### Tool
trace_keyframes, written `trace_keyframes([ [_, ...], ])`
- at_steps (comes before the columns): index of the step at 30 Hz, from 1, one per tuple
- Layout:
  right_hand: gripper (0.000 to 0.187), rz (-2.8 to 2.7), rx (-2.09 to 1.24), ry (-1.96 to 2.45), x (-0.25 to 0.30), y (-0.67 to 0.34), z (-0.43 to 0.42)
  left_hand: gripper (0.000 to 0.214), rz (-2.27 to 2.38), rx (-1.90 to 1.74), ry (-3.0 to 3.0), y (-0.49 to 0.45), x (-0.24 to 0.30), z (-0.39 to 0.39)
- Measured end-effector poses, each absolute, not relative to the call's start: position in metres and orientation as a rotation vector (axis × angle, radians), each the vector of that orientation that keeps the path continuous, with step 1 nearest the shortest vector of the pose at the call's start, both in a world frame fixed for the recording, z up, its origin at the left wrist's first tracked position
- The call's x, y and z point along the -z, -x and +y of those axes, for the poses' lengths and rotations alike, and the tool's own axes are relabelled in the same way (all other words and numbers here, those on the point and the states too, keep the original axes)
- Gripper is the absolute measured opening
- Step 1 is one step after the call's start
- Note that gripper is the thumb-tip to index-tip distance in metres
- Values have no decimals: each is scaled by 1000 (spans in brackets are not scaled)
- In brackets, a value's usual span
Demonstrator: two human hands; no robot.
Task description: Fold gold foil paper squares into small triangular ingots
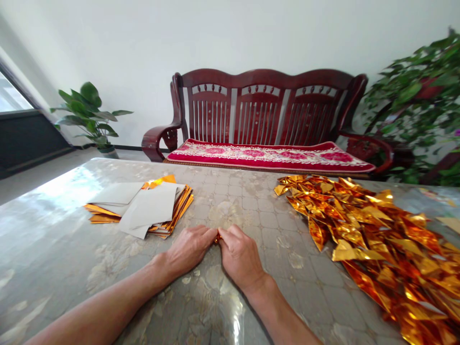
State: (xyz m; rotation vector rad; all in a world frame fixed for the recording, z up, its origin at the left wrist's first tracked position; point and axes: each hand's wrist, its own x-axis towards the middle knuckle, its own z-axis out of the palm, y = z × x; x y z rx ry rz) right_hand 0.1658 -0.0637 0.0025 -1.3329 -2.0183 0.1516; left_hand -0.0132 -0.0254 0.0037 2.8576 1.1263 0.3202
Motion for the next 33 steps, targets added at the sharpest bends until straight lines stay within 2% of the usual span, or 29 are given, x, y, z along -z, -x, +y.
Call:
trace_keyframes([
  [6, 26, -2002, -185, 1294, -2, -167, -62, 17, 1078, -394, -2779, 14, -3, -26],
  [13, 26, -1998, -179, 1387, 3, -171, -56, 23, 1233, -459, -2590, 11, -6, -22],
  [21, 22, -1990, -167, 1378, -2, -171, -55, 22, 1314, -463, -2534, 12, -6, -23],
  [29, 45, -1959, -66, 1363, 7, -182, -51, 26, 1338, -671, -2394, 16, -5, -15],
  [33, 50, -2007, 42, 1334, 3, -185, -52, 25, 1341, -734, -2363, 16, -3, -11],
])
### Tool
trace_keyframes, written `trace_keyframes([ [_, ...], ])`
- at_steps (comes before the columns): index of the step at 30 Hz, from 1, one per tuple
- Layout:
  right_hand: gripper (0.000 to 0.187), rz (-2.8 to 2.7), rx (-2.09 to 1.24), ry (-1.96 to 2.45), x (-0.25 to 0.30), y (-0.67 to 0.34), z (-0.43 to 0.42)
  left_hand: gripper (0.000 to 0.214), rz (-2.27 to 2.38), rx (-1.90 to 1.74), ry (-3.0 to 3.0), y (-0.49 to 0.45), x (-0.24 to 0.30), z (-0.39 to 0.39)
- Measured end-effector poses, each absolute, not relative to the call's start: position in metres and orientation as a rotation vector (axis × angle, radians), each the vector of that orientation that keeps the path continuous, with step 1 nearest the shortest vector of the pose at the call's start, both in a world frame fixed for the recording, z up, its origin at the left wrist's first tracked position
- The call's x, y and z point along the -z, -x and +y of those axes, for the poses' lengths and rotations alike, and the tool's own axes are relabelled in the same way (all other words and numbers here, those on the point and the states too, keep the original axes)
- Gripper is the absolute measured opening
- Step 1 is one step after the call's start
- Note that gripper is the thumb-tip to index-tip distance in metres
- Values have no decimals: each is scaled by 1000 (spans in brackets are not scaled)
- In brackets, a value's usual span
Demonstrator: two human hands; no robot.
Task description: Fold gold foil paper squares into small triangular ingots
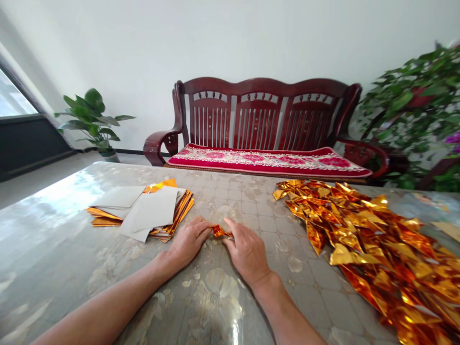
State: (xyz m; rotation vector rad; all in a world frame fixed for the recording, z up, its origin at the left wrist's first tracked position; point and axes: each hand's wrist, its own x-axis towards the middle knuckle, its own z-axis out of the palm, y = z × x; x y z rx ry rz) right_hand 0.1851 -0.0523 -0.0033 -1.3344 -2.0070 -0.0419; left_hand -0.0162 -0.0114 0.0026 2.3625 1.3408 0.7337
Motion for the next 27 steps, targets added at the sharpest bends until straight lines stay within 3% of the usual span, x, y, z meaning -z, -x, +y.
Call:
trace_keyframes([
  [8, 24, -2104, 121, 1198, -5, -188, -53, 19, 1363, -753, -2357, 15, -5, -13],
  [27, 26, -1984, -86, 1176, 0, -198, -49, 33, 891, -910, -2413, 31, -4, -9],
])
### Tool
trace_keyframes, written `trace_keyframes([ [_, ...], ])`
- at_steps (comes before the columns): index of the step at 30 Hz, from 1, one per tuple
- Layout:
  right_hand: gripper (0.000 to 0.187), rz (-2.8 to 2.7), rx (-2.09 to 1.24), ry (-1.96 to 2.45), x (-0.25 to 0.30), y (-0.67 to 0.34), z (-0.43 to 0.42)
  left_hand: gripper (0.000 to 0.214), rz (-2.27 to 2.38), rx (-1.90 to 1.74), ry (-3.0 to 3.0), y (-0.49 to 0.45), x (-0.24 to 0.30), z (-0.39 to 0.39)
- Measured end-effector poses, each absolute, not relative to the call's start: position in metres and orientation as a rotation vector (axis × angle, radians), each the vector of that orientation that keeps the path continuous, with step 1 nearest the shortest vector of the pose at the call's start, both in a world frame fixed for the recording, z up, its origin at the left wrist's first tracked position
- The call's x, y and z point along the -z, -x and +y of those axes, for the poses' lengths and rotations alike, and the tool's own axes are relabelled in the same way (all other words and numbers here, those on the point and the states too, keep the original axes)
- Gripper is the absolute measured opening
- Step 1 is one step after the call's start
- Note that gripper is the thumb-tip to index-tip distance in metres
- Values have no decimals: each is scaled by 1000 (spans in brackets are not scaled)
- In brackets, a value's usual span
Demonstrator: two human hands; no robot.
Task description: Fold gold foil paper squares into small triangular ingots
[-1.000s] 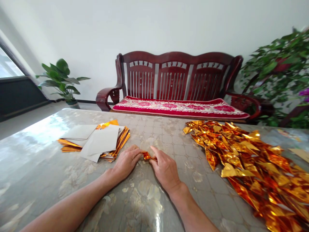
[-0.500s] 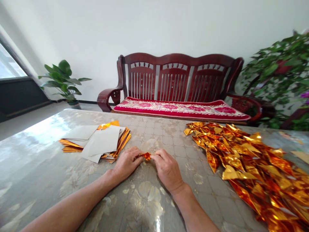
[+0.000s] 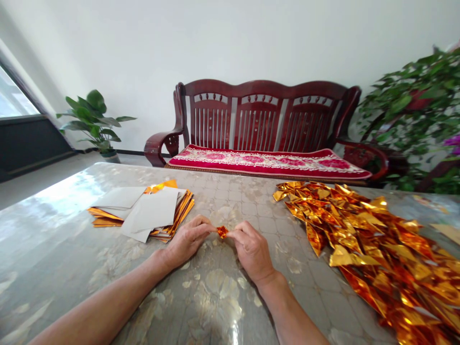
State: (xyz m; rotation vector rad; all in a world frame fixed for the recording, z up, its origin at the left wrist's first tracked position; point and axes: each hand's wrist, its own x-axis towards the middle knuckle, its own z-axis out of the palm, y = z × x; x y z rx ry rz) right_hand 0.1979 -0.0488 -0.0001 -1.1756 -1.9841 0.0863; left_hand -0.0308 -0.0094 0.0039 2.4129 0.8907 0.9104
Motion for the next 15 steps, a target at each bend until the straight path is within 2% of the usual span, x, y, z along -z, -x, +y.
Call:
trace_keyframes([
  [6, 26, -1956, -145, 1149, 2, -198, -49, 38, 903, -865, -2489, 31, -2, -9],
  [15, 32, -2011, -96, 1108, 3, -199, -46, 25, 988, -840, -2586, 31, 0, -6],
])
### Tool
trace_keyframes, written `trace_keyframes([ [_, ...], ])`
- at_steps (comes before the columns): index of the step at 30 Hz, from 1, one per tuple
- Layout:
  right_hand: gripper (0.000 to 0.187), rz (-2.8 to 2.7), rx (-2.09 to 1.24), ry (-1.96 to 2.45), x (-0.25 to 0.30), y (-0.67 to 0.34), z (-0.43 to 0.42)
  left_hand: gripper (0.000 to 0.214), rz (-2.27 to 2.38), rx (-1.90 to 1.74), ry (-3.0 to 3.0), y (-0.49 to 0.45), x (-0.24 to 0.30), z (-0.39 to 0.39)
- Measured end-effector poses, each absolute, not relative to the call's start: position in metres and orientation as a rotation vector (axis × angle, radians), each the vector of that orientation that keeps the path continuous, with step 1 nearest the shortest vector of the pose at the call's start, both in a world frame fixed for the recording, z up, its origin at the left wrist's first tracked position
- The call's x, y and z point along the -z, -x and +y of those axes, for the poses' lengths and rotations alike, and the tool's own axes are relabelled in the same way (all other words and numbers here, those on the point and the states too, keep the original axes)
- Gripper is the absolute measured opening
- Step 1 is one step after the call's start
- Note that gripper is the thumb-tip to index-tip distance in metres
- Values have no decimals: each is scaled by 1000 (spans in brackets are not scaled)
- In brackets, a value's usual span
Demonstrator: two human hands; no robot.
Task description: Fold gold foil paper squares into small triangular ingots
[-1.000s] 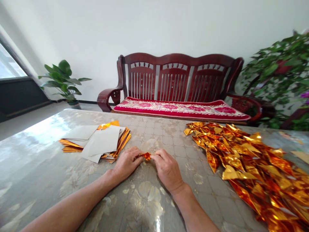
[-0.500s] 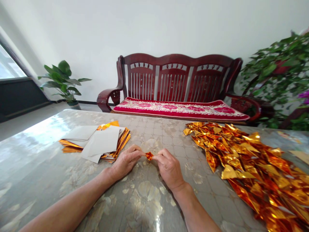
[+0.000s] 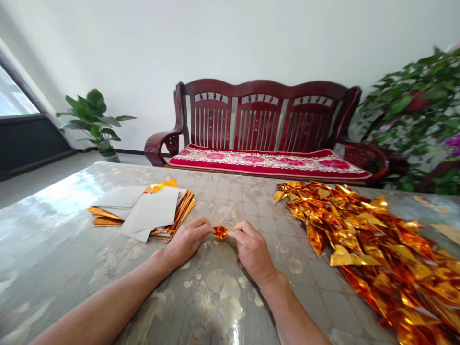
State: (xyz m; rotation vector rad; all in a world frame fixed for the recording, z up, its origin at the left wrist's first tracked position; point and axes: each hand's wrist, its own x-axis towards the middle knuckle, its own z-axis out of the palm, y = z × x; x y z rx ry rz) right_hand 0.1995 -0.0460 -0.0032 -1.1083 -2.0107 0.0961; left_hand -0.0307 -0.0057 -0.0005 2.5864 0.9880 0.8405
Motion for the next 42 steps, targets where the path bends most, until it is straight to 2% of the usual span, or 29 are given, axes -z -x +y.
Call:
trace_keyframes([
  [13, 30, -1945, -78, 1035, 2, -200, -45, 21, 983, -981, -2466, 29, 4, -6],
  [23, 27, -1920, -96, 1078, 4, -202, -44, 16, 1189, -887, -2459, 27, 4, -8],
  [42, 23, -1944, -114, 1094, 3, -199, -45, 17, 1204, -793, -2416, 26, 2, -9],
])
